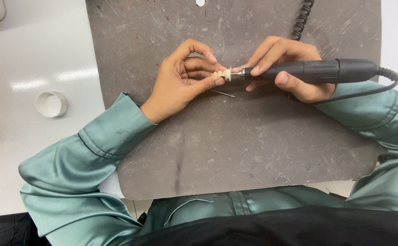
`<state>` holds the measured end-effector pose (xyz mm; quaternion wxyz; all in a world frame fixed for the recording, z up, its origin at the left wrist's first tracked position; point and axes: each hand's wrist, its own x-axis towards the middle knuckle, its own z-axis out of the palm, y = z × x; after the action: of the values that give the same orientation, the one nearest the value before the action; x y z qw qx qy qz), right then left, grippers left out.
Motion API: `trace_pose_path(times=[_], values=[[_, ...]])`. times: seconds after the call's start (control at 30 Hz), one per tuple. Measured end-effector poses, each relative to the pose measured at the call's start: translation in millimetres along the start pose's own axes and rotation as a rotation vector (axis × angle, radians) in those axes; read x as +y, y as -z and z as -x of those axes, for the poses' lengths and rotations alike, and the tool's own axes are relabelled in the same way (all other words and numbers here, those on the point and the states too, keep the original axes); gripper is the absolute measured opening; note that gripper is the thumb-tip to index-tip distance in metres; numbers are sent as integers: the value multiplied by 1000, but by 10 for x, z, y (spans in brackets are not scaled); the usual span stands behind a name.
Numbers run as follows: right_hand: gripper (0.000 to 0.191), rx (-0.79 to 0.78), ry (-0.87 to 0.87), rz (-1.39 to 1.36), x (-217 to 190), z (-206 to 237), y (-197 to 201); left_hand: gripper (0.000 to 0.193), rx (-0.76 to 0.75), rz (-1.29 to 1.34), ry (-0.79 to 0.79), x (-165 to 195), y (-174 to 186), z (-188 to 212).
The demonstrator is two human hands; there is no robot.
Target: The person holds a dental prosthesis in one hand and uses a rotary micromotor tool with a polishing attachment to grind and polish its surfaces, repositioning the prosthesis repeatedly to work different areas over a work mat.
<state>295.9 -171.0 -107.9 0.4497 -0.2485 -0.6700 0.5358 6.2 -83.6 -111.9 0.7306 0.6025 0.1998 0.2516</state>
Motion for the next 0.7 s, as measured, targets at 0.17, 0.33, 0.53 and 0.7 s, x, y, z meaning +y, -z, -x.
trace_pose_path(times=[0.17, 0.33, 0.53, 0.7], values=[[37, -8, 1, -1, 8, -3, 18, 32, -1, -4, -3, -14, 5, -2], [37, 1, 17, 39, 20, 2, 14, 32, -4, 11, 5, -24, 8, -8], [35, -38, 18, 44, 31, 2, 24, 31, -6, -4, -18, -16, 5, -1], [34, -17, 23, 29, 32, -6, 40, 31, -3, -2, -4, -8, 1, -12]])
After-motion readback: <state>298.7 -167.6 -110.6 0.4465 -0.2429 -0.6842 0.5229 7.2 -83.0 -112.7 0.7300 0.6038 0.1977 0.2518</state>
